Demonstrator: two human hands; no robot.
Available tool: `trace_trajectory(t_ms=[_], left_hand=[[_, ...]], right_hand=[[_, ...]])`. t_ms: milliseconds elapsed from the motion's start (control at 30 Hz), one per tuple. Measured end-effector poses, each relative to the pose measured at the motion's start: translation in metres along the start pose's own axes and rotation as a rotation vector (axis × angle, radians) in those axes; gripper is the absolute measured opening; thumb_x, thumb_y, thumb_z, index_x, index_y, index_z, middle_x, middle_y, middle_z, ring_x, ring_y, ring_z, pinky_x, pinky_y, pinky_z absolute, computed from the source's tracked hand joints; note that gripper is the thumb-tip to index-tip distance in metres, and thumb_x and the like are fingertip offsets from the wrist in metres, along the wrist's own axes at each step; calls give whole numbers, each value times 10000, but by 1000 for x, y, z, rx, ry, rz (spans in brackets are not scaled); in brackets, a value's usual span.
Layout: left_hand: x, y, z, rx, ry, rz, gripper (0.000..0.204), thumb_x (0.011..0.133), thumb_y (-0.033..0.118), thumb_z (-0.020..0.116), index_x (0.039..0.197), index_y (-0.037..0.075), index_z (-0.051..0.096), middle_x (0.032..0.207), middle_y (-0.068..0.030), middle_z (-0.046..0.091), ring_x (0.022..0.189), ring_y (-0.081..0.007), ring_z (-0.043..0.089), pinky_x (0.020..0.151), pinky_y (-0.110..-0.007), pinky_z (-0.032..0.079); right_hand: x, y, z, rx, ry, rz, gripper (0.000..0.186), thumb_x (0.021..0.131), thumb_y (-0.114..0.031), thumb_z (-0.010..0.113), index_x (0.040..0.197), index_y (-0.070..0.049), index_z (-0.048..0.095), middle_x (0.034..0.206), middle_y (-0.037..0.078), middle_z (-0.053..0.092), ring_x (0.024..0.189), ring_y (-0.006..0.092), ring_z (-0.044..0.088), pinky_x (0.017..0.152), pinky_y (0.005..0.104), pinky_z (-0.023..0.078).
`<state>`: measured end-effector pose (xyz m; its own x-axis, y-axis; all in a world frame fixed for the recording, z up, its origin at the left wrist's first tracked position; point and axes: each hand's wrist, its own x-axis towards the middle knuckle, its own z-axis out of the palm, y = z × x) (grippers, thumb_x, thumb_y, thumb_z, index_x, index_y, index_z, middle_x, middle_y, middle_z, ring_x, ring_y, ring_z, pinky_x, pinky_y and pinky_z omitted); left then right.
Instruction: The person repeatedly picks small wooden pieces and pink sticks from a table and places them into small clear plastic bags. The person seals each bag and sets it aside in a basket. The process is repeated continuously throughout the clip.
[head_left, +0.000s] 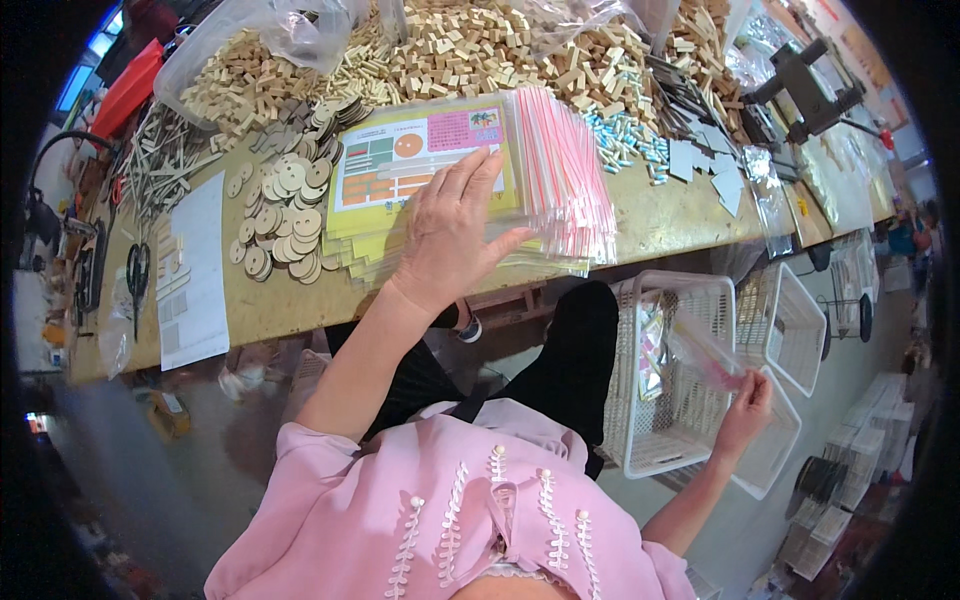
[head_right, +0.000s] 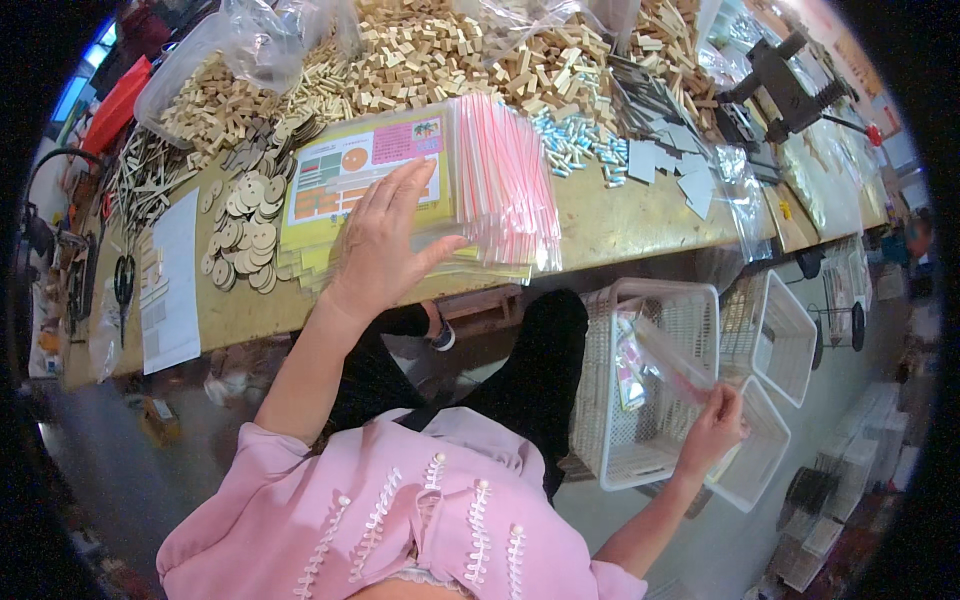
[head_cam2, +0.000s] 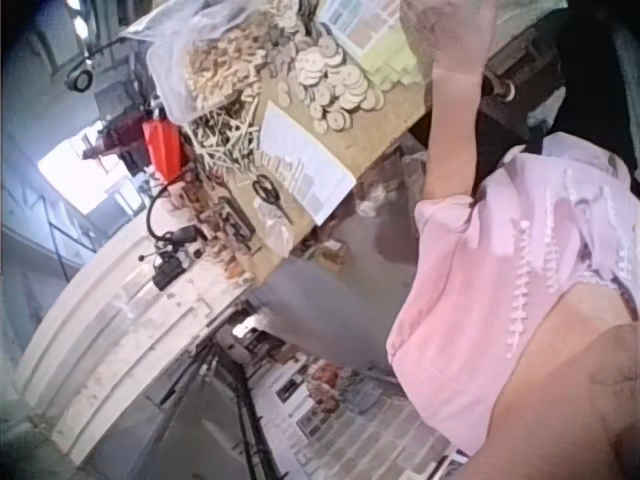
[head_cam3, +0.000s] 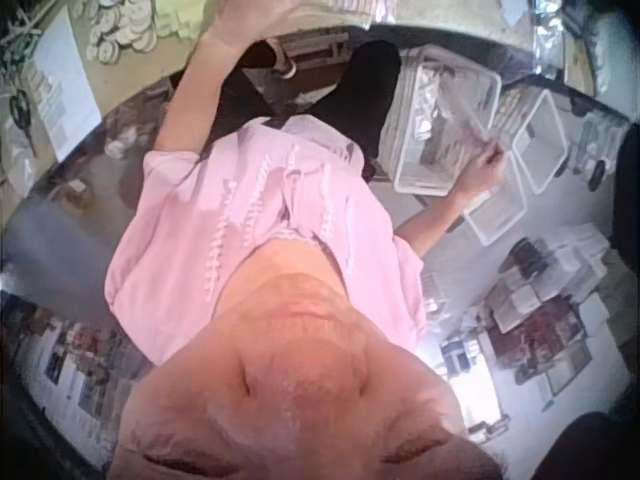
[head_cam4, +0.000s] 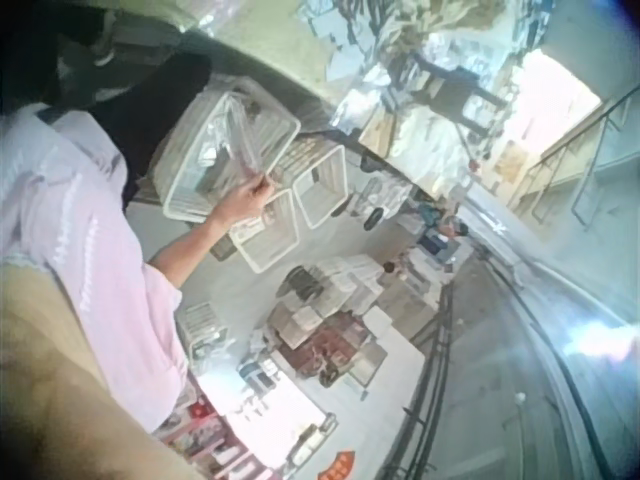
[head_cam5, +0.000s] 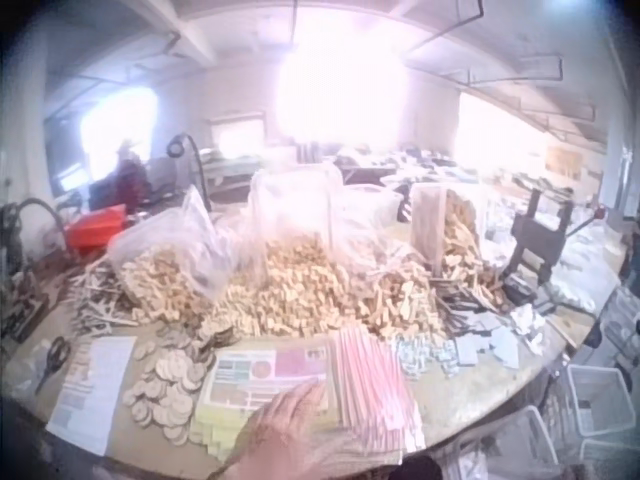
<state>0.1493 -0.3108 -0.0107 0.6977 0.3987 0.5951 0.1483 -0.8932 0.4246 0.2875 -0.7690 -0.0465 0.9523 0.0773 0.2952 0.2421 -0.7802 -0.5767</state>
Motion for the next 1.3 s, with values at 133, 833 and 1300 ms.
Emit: trace_trajectory(t_ms=[133, 833, 1300], left_hand=[[-2, -10, 0, 27, -39, 38, 338, 860, 169, 766, 1164, 47, 685, 1134, -132, 697, 1067, -331, 645, 911, -424, 524], [-86, 18, -32, -343, -55, 289, 281, 671, -58, 776, 879, 56, 626, 1047, -77, 719, 892, -279, 690, 759, -376, 552], [-145, 27, 8, -829, -743, -472, 164, 969, 137, 680, 1063, 3, 682, 840, -77, 701, 725, -156, 661, 657, -305, 521]], right_hand=[[-13, 12, 19, -183, -24, -23, 166, 995, -122, 638, 1114, -13, 678, 995, 140, 746, 929, 292, 725, 805, 399, 547], [-22, -237, 140, 984, -1138, 120, 189, 1042, -180, 599, 967, -19, 663, 815, 21, 709, 688, 90, 683, 531, 217, 490], [-114, -169, 154, 992, -1047, 391, 188, 1011, -163, 677, 880, -32, 645, 765, 13, 676, 680, 81, 666, 593, 231, 536]])
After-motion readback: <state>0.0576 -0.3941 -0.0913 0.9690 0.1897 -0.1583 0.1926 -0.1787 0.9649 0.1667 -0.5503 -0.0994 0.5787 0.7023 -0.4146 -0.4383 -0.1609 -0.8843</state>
